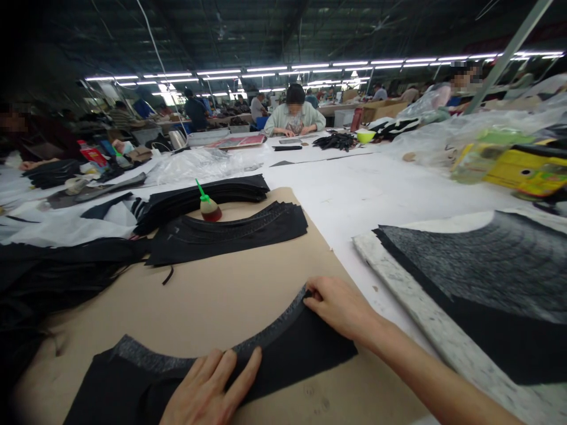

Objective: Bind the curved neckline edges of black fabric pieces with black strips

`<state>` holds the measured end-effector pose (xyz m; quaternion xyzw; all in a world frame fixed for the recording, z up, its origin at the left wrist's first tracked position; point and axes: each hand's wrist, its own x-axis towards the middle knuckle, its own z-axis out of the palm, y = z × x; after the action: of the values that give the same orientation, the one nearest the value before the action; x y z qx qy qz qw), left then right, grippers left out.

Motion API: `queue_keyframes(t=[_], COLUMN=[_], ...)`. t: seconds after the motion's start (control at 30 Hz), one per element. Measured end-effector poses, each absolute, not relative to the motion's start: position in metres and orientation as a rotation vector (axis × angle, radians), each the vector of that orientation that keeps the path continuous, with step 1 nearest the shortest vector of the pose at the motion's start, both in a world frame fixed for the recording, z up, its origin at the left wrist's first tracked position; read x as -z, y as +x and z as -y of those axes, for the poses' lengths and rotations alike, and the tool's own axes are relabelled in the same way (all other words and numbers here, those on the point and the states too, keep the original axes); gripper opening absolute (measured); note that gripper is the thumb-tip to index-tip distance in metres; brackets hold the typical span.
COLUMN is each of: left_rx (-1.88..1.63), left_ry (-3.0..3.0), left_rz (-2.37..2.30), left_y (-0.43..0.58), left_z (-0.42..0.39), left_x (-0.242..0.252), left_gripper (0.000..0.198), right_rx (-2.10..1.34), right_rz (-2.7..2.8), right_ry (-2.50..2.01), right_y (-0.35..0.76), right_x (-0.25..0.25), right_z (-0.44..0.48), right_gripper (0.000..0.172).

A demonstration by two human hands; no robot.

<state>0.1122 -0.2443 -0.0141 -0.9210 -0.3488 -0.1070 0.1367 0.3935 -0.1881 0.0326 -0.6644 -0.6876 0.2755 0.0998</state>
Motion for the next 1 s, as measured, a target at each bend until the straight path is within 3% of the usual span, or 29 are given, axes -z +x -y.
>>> queue_keyframes(t=[0.77,1.0], left_rx=[0.310,0.308], left_ry=[-2.733,-2.807], left_rz=[0.939,1.023], left_y=[0.110,0.116], left_z=[0.239,0.248], left_x=[0.011,-0.003], left_gripper=[0.042,0.047], right_rx=[-0.691,-0.678], right_rz=[1.829,2.011], right_ry=[-2.036,-1.820], right_y=[0.400,0.417], right_x=[-0.002,0.012], right_z=[0.190,0.189], right_gripper=[0.009,0.025])
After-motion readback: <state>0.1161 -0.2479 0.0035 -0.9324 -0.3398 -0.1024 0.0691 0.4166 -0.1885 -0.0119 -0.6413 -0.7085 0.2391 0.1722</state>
